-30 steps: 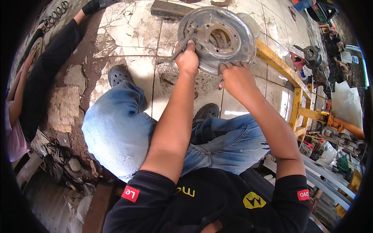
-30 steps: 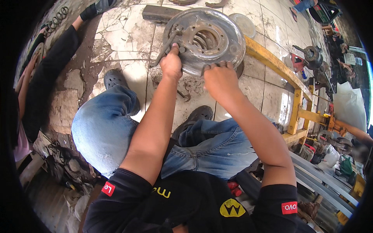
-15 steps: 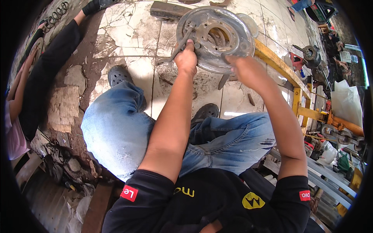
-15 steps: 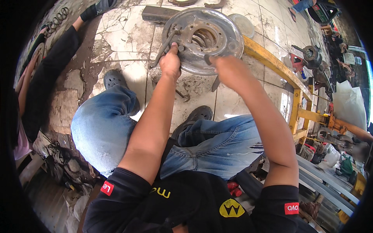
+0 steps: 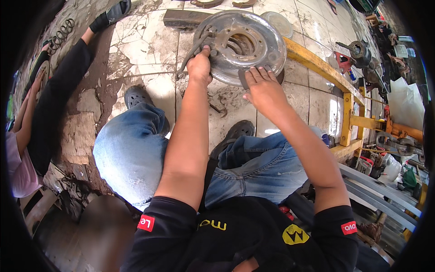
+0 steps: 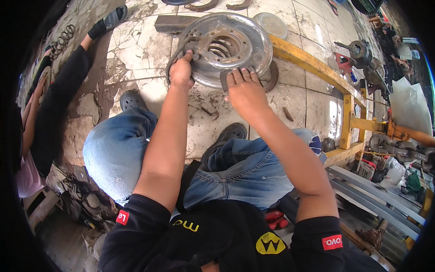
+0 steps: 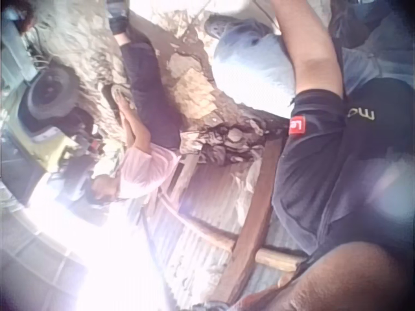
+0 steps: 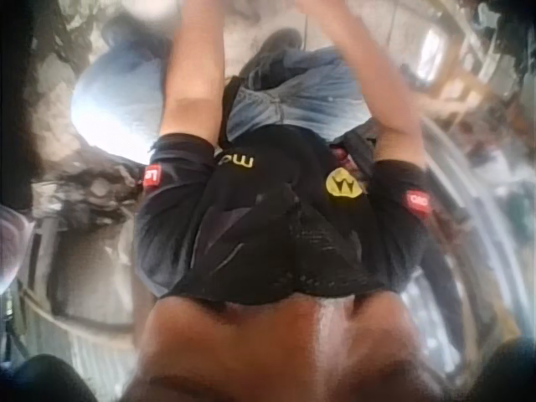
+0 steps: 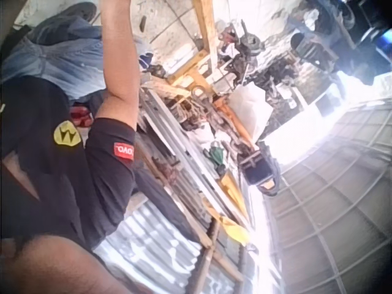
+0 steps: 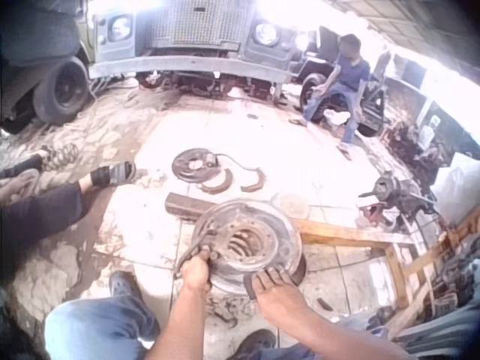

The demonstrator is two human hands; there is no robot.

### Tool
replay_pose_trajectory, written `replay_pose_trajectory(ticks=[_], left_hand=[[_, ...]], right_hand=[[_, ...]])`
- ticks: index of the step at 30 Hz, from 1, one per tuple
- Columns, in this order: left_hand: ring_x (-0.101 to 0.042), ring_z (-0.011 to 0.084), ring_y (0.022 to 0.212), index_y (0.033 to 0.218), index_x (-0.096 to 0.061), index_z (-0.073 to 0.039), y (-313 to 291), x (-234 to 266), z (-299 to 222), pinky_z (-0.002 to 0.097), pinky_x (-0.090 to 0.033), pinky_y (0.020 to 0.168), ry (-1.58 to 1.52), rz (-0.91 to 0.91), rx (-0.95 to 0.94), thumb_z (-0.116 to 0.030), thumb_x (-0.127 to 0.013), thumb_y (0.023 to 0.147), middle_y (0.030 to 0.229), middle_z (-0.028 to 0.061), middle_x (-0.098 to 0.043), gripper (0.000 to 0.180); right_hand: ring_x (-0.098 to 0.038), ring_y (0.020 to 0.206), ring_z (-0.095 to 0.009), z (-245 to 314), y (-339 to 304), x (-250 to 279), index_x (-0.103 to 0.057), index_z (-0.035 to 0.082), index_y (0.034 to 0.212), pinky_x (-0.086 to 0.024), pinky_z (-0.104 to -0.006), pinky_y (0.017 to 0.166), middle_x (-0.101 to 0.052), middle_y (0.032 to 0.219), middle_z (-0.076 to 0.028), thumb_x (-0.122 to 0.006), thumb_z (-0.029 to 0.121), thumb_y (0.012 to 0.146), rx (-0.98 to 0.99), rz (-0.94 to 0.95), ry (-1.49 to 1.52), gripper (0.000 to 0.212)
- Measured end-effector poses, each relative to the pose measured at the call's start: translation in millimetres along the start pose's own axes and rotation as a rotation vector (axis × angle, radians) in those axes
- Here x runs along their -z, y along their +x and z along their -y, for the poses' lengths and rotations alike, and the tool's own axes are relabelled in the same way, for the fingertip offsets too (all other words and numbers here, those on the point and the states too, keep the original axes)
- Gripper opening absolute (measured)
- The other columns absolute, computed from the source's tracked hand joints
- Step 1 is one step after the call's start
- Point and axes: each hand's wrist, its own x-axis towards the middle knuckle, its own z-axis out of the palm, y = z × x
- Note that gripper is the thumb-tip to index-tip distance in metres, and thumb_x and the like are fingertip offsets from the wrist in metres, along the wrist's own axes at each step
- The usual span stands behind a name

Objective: The person is sitting on the floor in a workshop, using a metal tool to scrape and clean the surface of a brake drum. They repeatedly scrape the inner and outer surfaces of the drum to remove rust and debris.

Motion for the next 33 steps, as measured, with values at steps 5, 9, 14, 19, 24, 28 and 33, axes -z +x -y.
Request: replay_pose_trajectory(ticks=[5, 9, 14, 19, 24, 28, 33], left_hand=[[-0.057, 0.0398, 0.118, 0.128, -0.052, 0.014, -7, -5, 13, 0.0412, -0.043, 0.104, 0.674, -0.375, -0.378, -0.035, -0.063, 0.093, 0.129, 0.0289, -0.058, 0.062], [-0.052, 0.0420, 0.125, 0.127, -0.052, 0.017, -13, -8, 13, 0.0415, -0.040, 0.106, 0.615, -0.349, -0.319, -0.041, -0.060, 0.093, 0.131, 0.0333, -0.054, 0.067], [-0.053, 0.0413, 0.124, 0.126, -0.052, 0.017, -15, -8, 14, 0.0411, -0.040, 0.105, 0.556, -0.347, -0.322, -0.036, -0.060, 0.095, 0.131, 0.0345, -0.054, 0.062], [-0.056, 0.0427, 0.120, 0.122, -0.053, 0.018, -11, -3, 16, 0.0428, -0.042, 0.104, 0.530, -0.312, -0.321, -0.036, -0.058, 0.097, 0.126, 0.0362, -0.056, 0.060], [-0.056, 0.0419, 0.119, 0.125, -0.053, 0.017, -15, -1, 16, 0.0425, -0.042, 0.102, 0.547, -0.309, -0.300, -0.033, -0.059, 0.096, 0.127, 0.0346, -0.057, 0.058], [-0.056, 0.0433, 0.118, 0.123, -0.053, 0.018, -21, -7, 17, 0.0430, -0.042, 0.103, 0.542, -0.326, -0.296, -0.035, -0.058, 0.097, 0.127, 0.0358, -0.056, 0.060], [-0.056, 0.0433, 0.119, 0.122, -0.054, 0.018, -18, -3, 17, 0.0431, -0.042, 0.103, 0.537, -0.333, -0.284, -0.037, -0.057, 0.097, 0.127, 0.0354, -0.056, 0.060]], right_hand=[[-0.047, 0.135, -0.037, 16, 0, -1, -0.050, 0.001, 0.138, -0.031, -0.0481, 0.116, -0.052, 0.142, -0.022, -0.066, 0.037, 0.090, -0.023, -0.027, 0.056, 0.062], [-0.043, 0.138, -0.037, 11, -9, 3, -0.049, 0.004, 0.140, -0.031, -0.0475, 0.116, -0.049, 0.144, -0.023, -0.061, 0.043, 0.093, 0.008, -0.060, 0.122, 0.063], [-0.040, 0.140, -0.036, -8, -13, 16, -0.045, 0.000, 0.143, -0.029, -0.0463, 0.117, -0.045, 0.148, -0.022, -0.058, 0.047, 0.094, -0.058, 0.104, 0.052, 0.068], [-0.038, 0.142, -0.033, 16, -7, 7, -0.043, -0.002, 0.143, -0.026, -0.0444, 0.120, -0.043, 0.150, -0.020, -0.057, 0.048, 0.094, 0.078, 0.010, 0.185, 0.071], [-0.038, 0.142, -0.032, -3, -8, 14, -0.042, -0.002, 0.144, -0.026, -0.0444, 0.120, -0.043, 0.150, -0.020, -0.057, 0.052, 0.093, 0.005, 0.108, 0.156, 0.076], [-0.035, 0.143, -0.031, 17, -9, 5, -0.041, -0.002, 0.145, -0.025, -0.0443, 0.120, -0.039, 0.153, -0.020, -0.054, 0.059, 0.092, -0.036, 0.059, 0.116, 0.081], [-0.029, 0.147, -0.031, 3, -13, 3, -0.039, 0.000, 0.148, -0.017, -0.0441, 0.122, -0.034, 0.156, -0.020, -0.042, 0.065, 0.095, 0.021, 0.089, 0.134, 0.084]])
